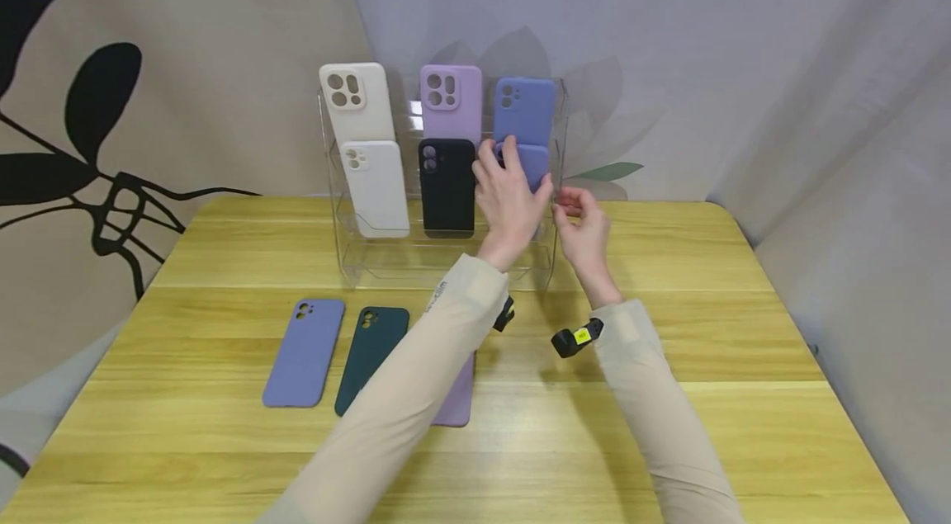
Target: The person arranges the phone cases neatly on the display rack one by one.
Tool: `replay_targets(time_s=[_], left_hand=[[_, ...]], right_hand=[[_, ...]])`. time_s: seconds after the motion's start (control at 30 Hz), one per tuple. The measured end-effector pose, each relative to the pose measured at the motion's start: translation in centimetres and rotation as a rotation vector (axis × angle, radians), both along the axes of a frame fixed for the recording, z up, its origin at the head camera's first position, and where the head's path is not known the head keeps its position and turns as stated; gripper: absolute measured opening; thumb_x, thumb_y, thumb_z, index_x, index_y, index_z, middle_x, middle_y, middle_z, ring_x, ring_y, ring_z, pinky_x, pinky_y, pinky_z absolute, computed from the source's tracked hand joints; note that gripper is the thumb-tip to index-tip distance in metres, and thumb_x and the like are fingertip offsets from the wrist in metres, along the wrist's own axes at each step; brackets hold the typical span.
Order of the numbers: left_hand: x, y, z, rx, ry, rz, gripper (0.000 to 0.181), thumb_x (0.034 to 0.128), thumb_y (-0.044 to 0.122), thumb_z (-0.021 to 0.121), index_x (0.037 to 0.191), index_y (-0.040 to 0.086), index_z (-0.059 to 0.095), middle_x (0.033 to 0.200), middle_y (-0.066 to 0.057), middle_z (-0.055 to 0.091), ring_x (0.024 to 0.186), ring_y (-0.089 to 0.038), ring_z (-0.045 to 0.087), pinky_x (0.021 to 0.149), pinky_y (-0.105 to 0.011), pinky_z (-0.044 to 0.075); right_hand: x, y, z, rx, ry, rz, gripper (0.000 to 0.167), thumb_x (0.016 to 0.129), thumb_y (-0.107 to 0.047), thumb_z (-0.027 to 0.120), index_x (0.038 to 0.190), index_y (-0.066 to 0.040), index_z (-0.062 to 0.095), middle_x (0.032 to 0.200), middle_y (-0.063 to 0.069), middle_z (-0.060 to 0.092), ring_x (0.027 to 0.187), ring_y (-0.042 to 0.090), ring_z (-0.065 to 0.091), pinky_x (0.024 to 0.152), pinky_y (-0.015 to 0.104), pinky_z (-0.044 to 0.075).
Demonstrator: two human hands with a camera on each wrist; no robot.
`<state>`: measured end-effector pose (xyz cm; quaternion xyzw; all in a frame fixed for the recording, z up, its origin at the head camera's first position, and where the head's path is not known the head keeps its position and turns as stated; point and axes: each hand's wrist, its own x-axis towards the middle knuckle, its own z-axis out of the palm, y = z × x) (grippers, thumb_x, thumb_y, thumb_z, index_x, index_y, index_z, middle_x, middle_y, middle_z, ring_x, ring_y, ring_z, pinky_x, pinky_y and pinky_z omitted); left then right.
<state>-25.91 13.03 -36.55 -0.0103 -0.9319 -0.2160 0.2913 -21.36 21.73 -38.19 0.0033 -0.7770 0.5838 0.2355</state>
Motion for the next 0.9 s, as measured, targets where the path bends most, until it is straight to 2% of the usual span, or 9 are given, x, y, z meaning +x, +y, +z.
replay_targets(time_s=[0.2, 0.37, 0.5, 0.6, 0.73, 0.9], left_hand=[[0.5, -0.1, 0.1, -0.029, -0.03, -0.021, 0.076, 0.0822, 0.048, 0.066, 0.141, 0.012, 0.034, 0.139, -0.016, 0.029, 0.116, -0.027, 0.04, 0.088, -0.035, 0.044], [0.8, -0.7, 0.5, -0.061, 0.055, -0.037, 0.072, 0.082, 0.044, 0.066, 0.139, 0.011, 0.037, 0.138, -0.015, 0.031, 0.116, -0.027, 0.04, 0.091, -0.036, 0.039], [1.2, -1.5, 1.2, -0.051, 0.15, -0.081, 0.063, 0.0815, 0.037, 0.067, 0.133, 0.009, 0.042, 0.136, -0.015, 0.035, 0.115, -0.027, 0.041, 0.093, -0.037, 0.037], [1.4, -2.2, 1.8, -0.034, 0.191, -0.114, 0.059, 0.081, 0.033, 0.067, 0.13, 0.009, 0.045, 0.133, -0.015, 0.037, 0.113, -0.027, 0.042, 0.094, -0.038, 0.037], [1.7, -3.1, 2.2, -0.01, 0.205, -0.141, 0.058, 0.08, 0.032, 0.068, 0.129, 0.008, 0.047, 0.131, -0.014, 0.04, 0.111, -0.027, 0.044, 0.094, -0.038, 0.038], [2.0, -3.9, 2.2, 0.009, 0.196, -0.173, 0.059, 0.0791, 0.032, 0.07, 0.128, 0.008, 0.048, 0.131, -0.014, 0.04, 0.112, -0.027, 0.043, 0.095, -0.037, 0.038]], right_hand=[[0.0, 0.0, -0.1, -0.019, 0.002, 0.003, 0.021, 0.086, 0.012, 0.054, 0.106, 0.02, 0.053, 0.101, 0.034, 0.059, 0.076, 0.013, 0.056, 0.064, 0.01, 0.049], [0.1, -0.1, -0.1, 0.0, 0.002, -0.004, 0.021, 0.087, 0.012, 0.054, 0.106, 0.02, 0.054, 0.101, 0.033, 0.059, 0.076, 0.011, 0.055, 0.064, 0.009, 0.048], [0.1, -0.2, -0.1, 0.001, 0.001, -0.007, 0.022, 0.087, 0.011, 0.056, 0.106, 0.02, 0.054, 0.102, 0.033, 0.059, 0.076, 0.01, 0.056, 0.064, 0.009, 0.048], [0.0, -0.2, -0.1, -0.018, -0.005, -0.002, 0.022, 0.087, 0.011, 0.056, 0.107, 0.02, 0.053, 0.104, 0.034, 0.058, 0.076, 0.009, 0.056, 0.064, 0.01, 0.049], [0.1, -0.3, 0.0, -0.041, -0.006, 0.006, 0.023, 0.087, 0.012, 0.055, 0.108, 0.02, 0.053, 0.105, 0.035, 0.057, 0.075, 0.005, 0.056, 0.065, 0.01, 0.049], [0.1, -0.3, -0.1, -0.039, -0.002, 0.007, 0.023, 0.087, 0.011, 0.055, 0.108, 0.02, 0.053, 0.104, 0.035, 0.057, 0.074, 0.003, 0.055, 0.064, 0.011, 0.049]])
